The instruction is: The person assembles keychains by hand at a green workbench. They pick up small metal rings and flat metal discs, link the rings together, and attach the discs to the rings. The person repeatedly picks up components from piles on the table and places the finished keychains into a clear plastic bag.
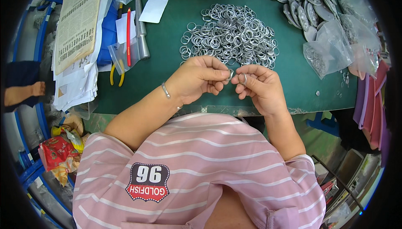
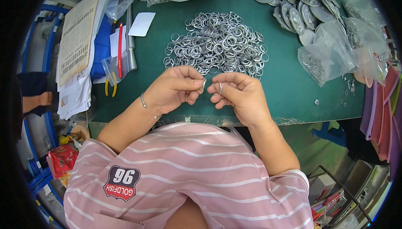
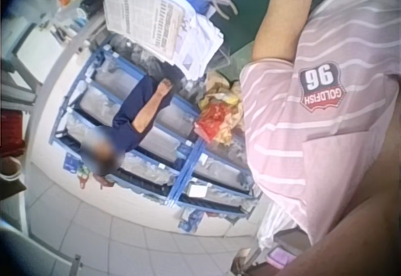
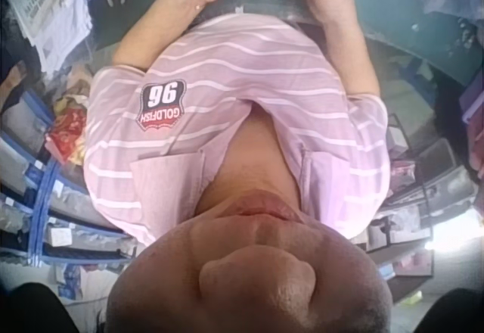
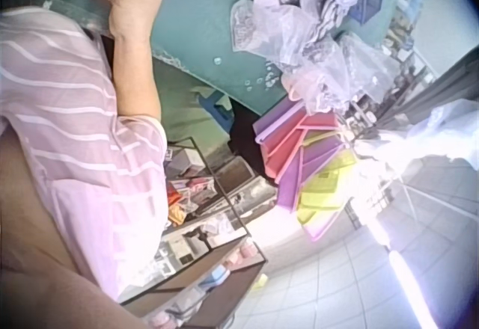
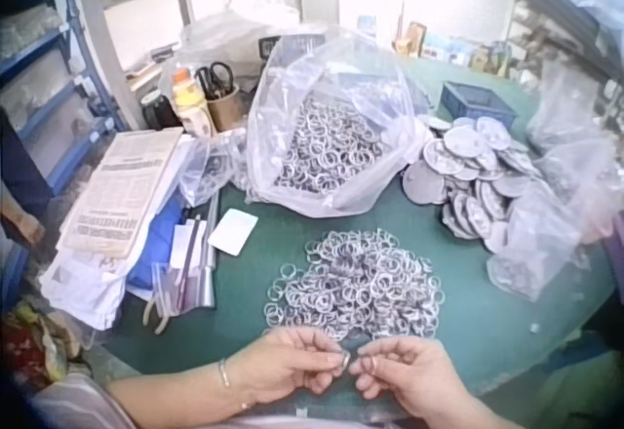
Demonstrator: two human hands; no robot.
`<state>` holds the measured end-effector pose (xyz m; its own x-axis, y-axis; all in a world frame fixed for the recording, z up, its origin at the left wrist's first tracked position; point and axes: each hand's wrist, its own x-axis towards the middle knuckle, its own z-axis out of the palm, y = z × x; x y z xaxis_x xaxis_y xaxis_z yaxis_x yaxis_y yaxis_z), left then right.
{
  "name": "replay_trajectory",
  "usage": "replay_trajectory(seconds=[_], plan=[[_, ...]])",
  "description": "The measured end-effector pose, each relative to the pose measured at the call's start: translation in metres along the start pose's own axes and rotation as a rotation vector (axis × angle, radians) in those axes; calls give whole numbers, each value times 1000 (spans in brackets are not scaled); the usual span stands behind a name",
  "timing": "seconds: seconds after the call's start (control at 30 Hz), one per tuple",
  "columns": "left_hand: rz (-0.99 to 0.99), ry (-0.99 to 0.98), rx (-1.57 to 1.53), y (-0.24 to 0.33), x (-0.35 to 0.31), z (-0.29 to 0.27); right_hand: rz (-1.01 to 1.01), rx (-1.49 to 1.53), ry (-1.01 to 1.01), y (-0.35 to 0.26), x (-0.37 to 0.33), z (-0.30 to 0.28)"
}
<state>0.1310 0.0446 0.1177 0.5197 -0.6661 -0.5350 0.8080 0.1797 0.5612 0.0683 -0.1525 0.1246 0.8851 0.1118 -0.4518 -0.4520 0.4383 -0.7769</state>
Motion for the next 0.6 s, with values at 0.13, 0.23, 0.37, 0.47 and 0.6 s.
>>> replay_trajectory(seconds=[0.13,0.23,0.37,0.47,0.6], plan=[[10,-10,-12,2,-5,8,1,32,-25,-7,-3,3],[283,35,164,11,-6,19,-21,27,-35,-11,-4,4],[1434,464,1019,68,23,35,-12,97,-92,-14,0,1],[1573,646,1485,128,42,32,-55,11,-51,-16,-1,13],[1625,606,1297,135,31,47,-183,-127,14,-25,3,12]])
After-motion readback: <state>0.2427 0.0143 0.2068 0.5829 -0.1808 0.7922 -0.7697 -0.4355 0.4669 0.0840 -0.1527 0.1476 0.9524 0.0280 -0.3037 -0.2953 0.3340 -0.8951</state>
